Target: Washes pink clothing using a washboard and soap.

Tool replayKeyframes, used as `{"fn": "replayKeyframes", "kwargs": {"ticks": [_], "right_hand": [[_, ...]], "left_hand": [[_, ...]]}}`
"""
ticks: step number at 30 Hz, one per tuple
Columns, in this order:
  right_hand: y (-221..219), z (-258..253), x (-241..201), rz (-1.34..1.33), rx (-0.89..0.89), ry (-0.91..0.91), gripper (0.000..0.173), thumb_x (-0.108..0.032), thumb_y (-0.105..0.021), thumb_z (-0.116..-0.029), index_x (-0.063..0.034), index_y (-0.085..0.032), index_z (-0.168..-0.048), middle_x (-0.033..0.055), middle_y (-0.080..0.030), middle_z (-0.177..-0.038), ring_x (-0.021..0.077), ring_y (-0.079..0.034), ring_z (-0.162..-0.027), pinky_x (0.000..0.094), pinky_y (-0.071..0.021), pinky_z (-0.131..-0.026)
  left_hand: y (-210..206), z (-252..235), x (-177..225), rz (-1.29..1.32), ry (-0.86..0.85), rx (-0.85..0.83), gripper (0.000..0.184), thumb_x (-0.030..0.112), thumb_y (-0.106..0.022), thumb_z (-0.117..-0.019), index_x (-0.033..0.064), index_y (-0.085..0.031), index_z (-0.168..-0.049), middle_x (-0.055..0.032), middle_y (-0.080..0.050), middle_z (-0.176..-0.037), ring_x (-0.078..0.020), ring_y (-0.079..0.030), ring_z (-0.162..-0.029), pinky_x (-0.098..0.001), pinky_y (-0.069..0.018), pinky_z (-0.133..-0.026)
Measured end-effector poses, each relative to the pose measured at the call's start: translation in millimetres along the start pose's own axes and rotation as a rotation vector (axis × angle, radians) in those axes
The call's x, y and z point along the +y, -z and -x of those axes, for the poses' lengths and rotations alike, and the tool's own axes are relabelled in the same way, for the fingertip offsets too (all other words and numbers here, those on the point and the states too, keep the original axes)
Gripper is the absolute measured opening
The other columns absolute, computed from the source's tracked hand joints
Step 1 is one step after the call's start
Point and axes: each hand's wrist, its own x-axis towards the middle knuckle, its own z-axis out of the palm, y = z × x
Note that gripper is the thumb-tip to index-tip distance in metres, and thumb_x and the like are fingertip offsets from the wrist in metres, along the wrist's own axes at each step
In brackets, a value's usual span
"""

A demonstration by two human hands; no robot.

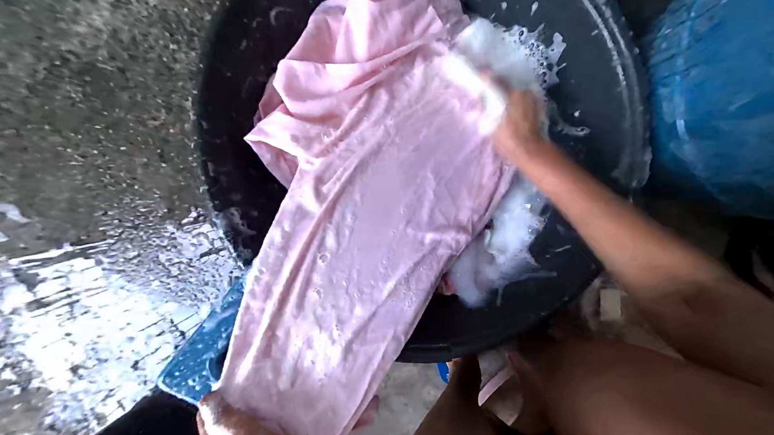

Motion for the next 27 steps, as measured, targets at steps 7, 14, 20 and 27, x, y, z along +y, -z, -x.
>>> {"fn": "replayKeyframes", "kwargs": {"ticks": [7,14,20,27], "right_hand": [[-44,140,-173,-0.479,0.009,0.797,0.035,-0.010,-0.077,-0.0847,-0.0053,-0.075,-0.119,0.0121,-0.074,-0.094,0.0249,-0.071,-0.079,0.0392,-0.0565,-0.075],[-1,-46,-37,0.086,0.027,0.031,0.043,-0.026,-0.049,-0.1039,-0.0077,-0.057,-0.142,0.0272,-0.071,-0.113,0.0491,-0.068,-0.105,0.0662,-0.0491,-0.087],[-41,168,-128,-0.374,0.003,0.658,0.035,-0.013,-0.078,-0.0840,-0.0103,-0.076,-0.118,0.0115,-0.074,-0.095,0.0266,-0.070,-0.081,0.0419,-0.0566,-0.077],[0,22,30,0.083,0.049,-0.053,0.042,-0.027,-0.050,-0.1031,-0.0123,-0.059,-0.142,0.0258,-0.073,-0.104,0.0486,-0.071,-0.094,0.0667,-0.0523,-0.076]], "left_hand": [[3,-1,-5,-0.063,-0.051,-0.020,0.051,0.035,-0.030,-0.1115,-0.0034,-0.060,-0.125,-0.0063,-0.066,-0.106,-0.0016,-0.063,-0.095,-0.0259,-0.0524,-0.089],[1,-1,-2,-0.100,-0.035,0.002,0.052,0.039,-0.033,-0.1106,-0.0026,-0.062,-0.125,-0.0102,-0.065,-0.108,-0.0062,-0.062,-0.097,-0.0307,-0.0514,-0.090],[9,-11,-25,0.026,-0.107,-0.107,0.053,0.036,-0.031,-0.1111,-0.0051,-0.054,-0.134,-0.0107,-0.065,-0.117,-0.0054,-0.064,-0.104,-0.0287,-0.0533,-0.094],[4,-10,-14,0.029,-0.063,-0.070,0.049,0.038,-0.037,-0.1099,-0.0026,-0.059,-0.126,-0.0074,-0.065,-0.107,-0.0042,-0.063,-0.094,-0.0279,-0.0538,-0.086]]}}
